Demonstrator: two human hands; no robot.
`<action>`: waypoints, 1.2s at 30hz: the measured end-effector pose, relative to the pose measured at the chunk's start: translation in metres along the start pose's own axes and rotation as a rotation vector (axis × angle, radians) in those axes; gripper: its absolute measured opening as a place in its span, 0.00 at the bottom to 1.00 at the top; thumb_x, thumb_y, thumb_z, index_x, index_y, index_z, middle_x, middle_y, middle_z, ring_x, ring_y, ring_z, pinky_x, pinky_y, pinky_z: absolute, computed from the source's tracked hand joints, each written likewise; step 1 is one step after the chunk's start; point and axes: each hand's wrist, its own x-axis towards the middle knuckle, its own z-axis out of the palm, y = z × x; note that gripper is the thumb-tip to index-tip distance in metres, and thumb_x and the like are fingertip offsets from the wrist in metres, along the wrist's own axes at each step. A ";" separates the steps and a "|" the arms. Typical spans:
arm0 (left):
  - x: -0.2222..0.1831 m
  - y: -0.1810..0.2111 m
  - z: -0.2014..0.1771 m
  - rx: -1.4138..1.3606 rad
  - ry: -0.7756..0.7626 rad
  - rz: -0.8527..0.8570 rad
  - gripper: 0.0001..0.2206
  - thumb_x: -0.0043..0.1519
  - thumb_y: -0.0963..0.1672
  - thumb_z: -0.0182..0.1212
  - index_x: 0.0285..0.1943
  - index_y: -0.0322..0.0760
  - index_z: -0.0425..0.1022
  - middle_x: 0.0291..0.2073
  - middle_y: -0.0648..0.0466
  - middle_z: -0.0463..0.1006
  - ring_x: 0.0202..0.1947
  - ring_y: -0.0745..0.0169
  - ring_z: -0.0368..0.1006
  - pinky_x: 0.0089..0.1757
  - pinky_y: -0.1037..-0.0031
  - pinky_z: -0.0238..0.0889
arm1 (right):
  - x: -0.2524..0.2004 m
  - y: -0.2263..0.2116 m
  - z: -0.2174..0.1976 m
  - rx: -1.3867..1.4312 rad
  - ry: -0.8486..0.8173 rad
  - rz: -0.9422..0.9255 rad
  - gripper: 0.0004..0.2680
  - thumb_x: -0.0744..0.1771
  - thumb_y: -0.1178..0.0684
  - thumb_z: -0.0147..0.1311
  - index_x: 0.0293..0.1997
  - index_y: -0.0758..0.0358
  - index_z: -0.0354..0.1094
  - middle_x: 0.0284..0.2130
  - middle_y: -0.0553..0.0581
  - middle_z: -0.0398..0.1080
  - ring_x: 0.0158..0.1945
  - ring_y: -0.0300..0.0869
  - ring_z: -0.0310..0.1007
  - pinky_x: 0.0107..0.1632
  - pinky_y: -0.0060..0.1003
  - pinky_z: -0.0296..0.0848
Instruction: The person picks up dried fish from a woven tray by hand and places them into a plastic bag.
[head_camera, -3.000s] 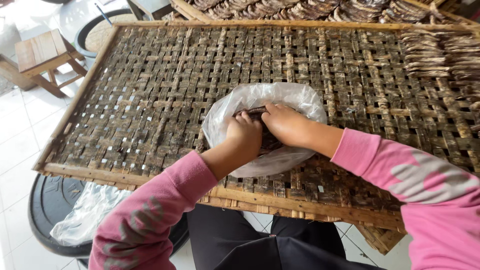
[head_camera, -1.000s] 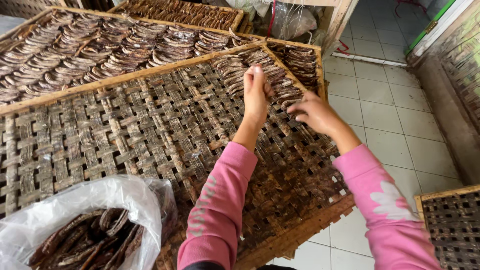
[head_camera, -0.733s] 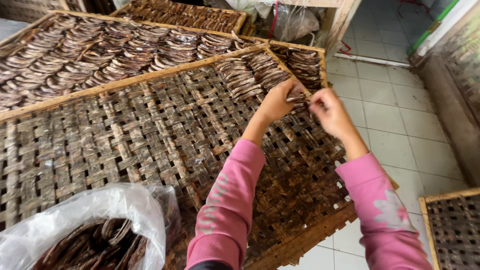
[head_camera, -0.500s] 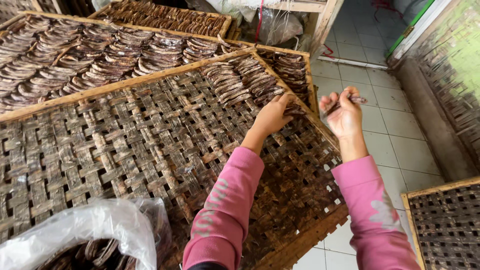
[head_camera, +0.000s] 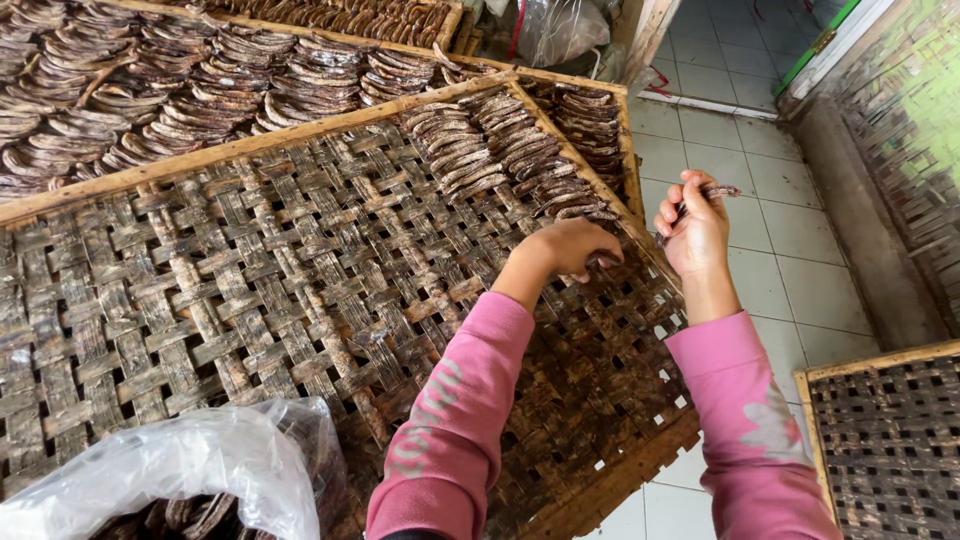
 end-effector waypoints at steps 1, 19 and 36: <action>-0.001 0.001 -0.001 0.054 0.020 -0.007 0.26 0.42 0.40 0.76 0.52 0.49 0.79 0.44 0.56 0.84 0.48 0.54 0.78 0.48 0.63 0.70 | 0.000 0.001 0.002 -0.005 0.009 0.004 0.03 0.74 0.51 0.51 0.50 0.55 0.65 0.33 0.51 0.64 0.30 0.38 0.61 0.30 0.32 0.59; -0.041 -0.027 -0.057 -2.032 1.442 0.356 0.32 0.61 0.56 0.53 0.73 0.46 0.56 0.44 0.60 0.76 0.48 0.66 0.78 0.47 0.62 0.77 | -0.036 0.032 0.085 -1.489 -0.484 -0.357 0.13 0.64 0.67 0.55 0.52 0.60 0.71 0.44 0.56 0.68 0.38 0.40 0.72 0.34 0.29 0.76; -0.041 -0.024 -0.053 -0.405 1.149 -0.355 0.29 0.56 0.50 0.68 0.66 0.41 0.66 0.29 0.58 0.75 0.22 0.68 0.68 0.23 0.78 0.59 | -0.006 0.006 0.035 -0.154 0.031 -0.122 0.04 0.75 0.49 0.42 0.52 0.53 0.57 0.33 0.53 0.66 0.30 0.41 0.68 0.33 0.38 0.72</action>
